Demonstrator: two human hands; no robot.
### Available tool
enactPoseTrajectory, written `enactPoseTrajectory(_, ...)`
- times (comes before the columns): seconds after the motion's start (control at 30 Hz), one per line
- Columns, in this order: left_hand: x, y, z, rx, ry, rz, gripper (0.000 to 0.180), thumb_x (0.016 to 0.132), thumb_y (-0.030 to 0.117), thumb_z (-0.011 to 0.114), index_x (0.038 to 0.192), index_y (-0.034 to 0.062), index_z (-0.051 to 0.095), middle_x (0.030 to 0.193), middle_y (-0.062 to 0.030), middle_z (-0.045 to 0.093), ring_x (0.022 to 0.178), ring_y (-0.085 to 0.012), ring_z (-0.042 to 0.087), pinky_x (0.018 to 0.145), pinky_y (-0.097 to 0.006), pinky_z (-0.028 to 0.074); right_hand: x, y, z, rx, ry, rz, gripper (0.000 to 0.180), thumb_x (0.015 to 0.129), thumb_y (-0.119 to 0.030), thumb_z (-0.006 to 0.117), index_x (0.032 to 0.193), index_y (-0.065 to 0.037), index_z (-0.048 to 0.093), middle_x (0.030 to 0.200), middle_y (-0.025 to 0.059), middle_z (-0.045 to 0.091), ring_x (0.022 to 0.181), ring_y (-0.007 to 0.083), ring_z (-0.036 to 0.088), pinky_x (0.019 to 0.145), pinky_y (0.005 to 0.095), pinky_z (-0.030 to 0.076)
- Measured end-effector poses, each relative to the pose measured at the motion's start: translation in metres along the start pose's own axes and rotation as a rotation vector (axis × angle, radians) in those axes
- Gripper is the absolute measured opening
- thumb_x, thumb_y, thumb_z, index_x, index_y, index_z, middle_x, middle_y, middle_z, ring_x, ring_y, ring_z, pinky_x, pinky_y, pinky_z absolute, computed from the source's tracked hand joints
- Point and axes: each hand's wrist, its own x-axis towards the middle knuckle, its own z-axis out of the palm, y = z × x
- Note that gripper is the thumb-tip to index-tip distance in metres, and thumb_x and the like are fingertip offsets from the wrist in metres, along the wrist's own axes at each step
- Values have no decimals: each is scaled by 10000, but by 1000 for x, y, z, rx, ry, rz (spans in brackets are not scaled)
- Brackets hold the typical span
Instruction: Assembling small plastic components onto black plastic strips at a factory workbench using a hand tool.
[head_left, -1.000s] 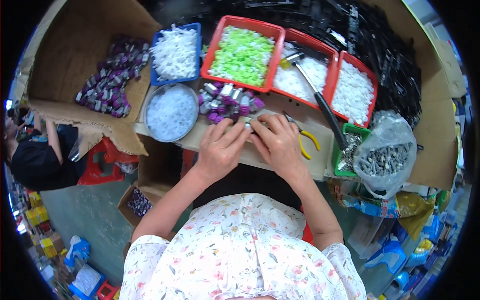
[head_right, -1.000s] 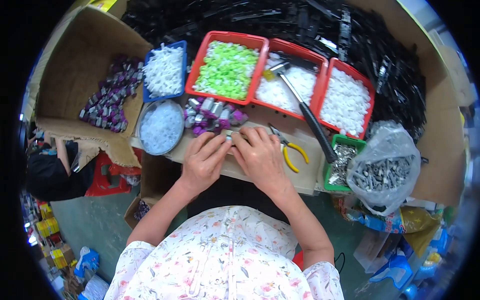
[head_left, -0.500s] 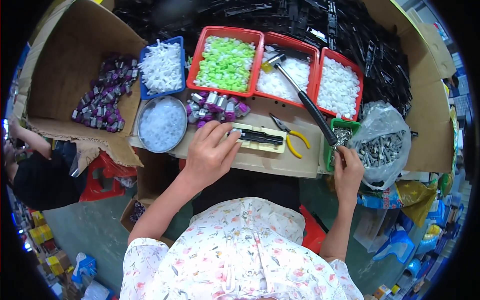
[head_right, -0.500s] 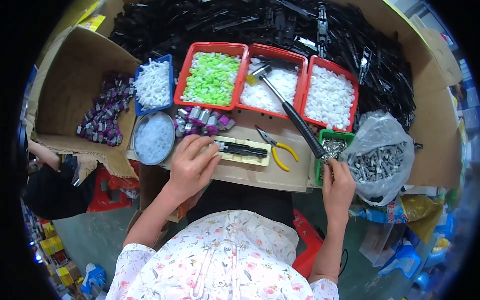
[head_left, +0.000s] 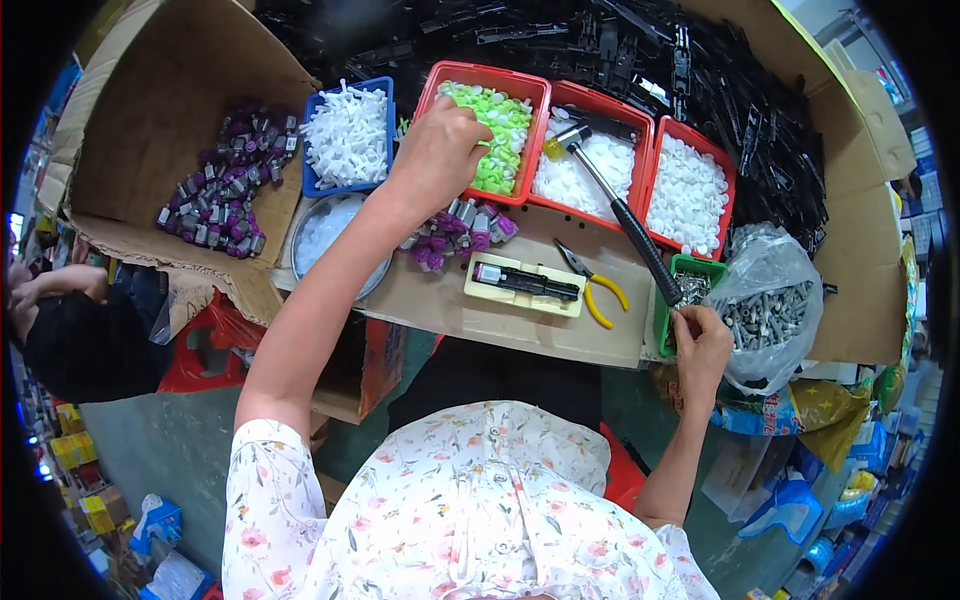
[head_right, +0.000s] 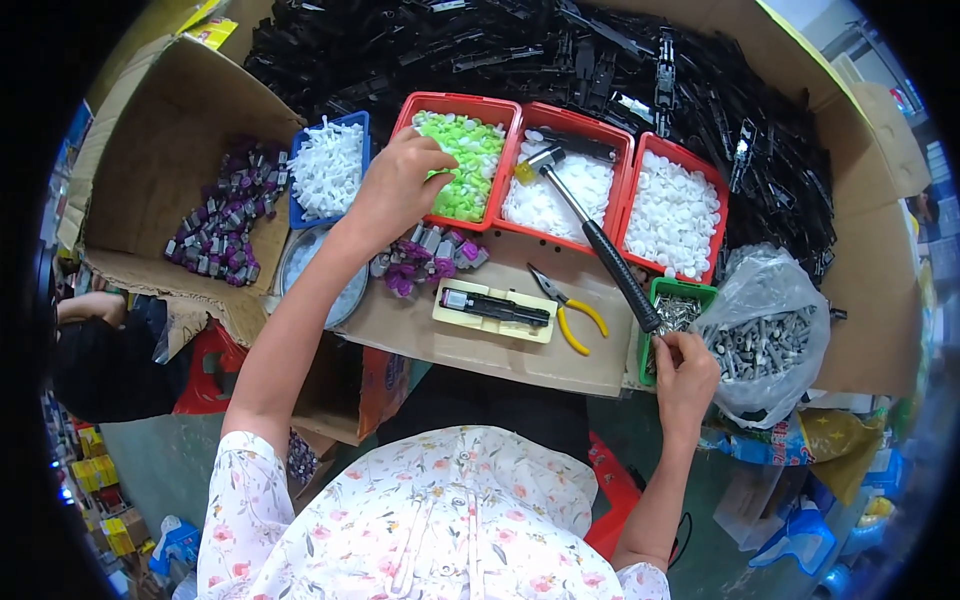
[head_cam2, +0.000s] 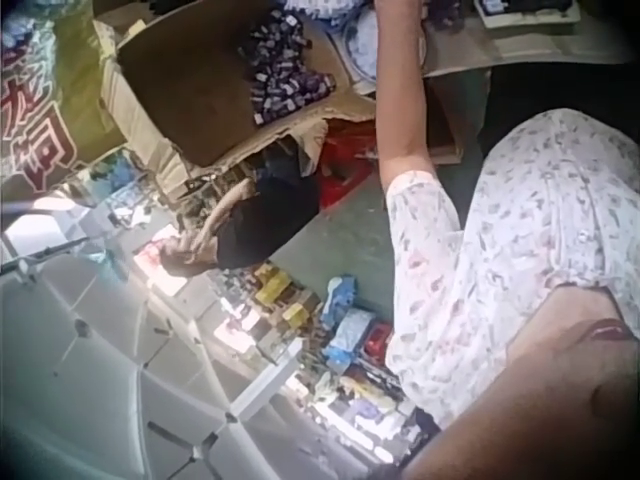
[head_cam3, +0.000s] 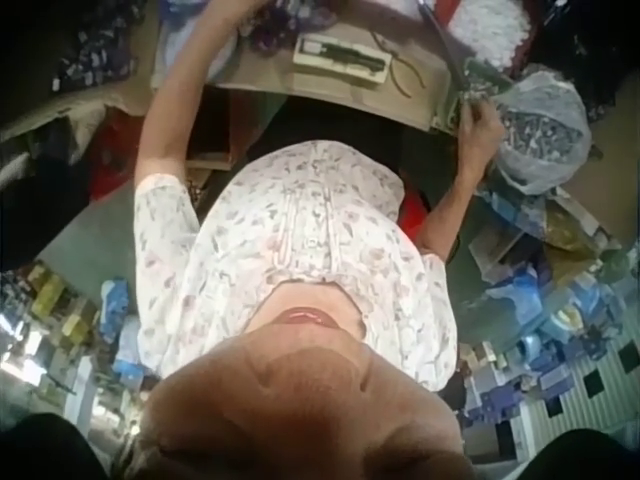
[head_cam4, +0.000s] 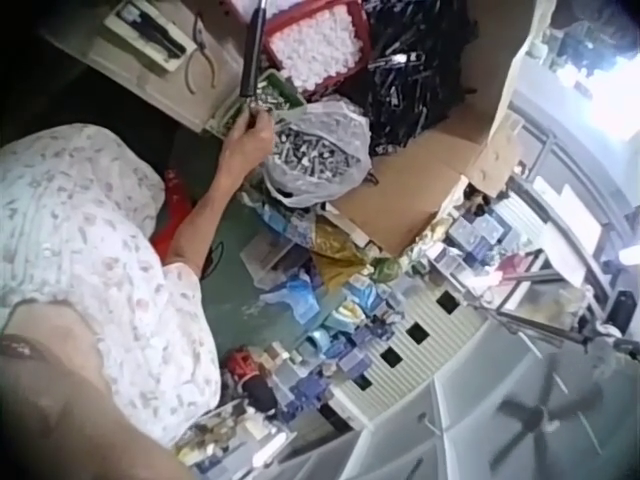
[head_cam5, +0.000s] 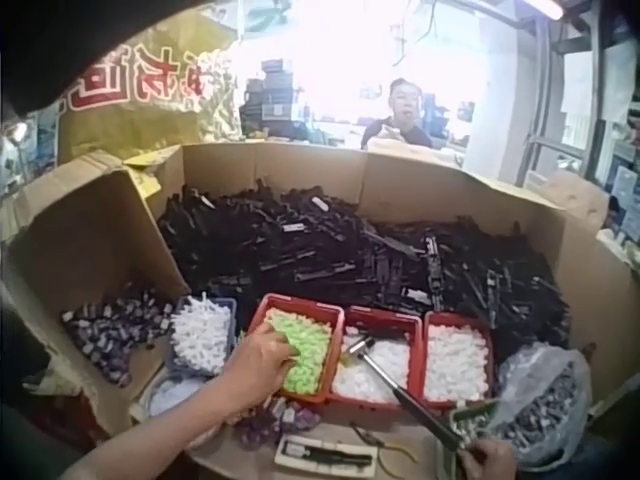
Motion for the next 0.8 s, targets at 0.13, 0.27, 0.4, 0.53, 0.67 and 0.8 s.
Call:
enactPoseTrajectory(0.13, 10, -16, 26, 208, -18, 62, 53, 711, 27, 719, 761, 15, 733, 825, -127, 678, 923, -319, 617, 808, -421, 535, -1, -4, -4, 39, 12, 28, 94, 864, -38, 710, 911, 39, 683, 752, 134, 656, 624, 201, 612, 590, 336, 468)
enactPoseTrajectory(0.27, 9, -17, 25, 135, -27, 30, 30, 694, 16, 716, 724, 16, 714, 804, -104, 673, 915, -291, 620, 795, -412, 535, -1, -5, -11, 131, 81, 13, 87, 867, -15, 696, 926, 43, 669, 784, 148, 647, 659, 226, 634, 619, 339, 485)
enactPoseTrajectory(0.4, 9, -16, 20, 68, 12, 35, 53, 709, -5, 692, 754, 11, 714, 793, -109, 666, 900, -299, 611, 776, -403, 524, -2, -4, -15, 207, 165, 41, 72, 891, -4, 686, 947, 35, 664, 774, 48, 647, 680, 94, 592, 633, 256, 484)
enactPoseTrajectory(0.53, 7, 5, -3, -61, 126, 9, 59, 764, 20, 701, 815, -9, 708, 799, -96, 686, 822, -243, 638, 734, -361, 528, 2, -30, -16, 402, 172, 8, 76, 884, 38, 678, 959, 33, 669, 820, 35, 658, 724, 88, 618, 666, 230, 496)
enactPoseTrajectory(0.67, -14, 43, -18, -905, -21, -490, 72, 858, 59, 742, 876, 2, 702, 914, -72, 730, 760, -80, 635, 678, -236, 506, 12, -81, 0, 547, 26, -199, 95, 836, 74, 697, 919, 32, 680, 825, 63, 675, 750, 117, 649, 684, 245, 512)
enactPoseTrajectory(0.8, -51, 74, -20, -1524, -75, -722, 164, 834, 25, 778, 986, 28, 718, 922, -65, 743, 816, -97, 667, 700, -217, 499, 22, -133, 17, 638, -75, -310, 93, 795, 85, 719, 863, 31, 684, 817, 85, 680, 732, 148, 659, 672, 256, 518)
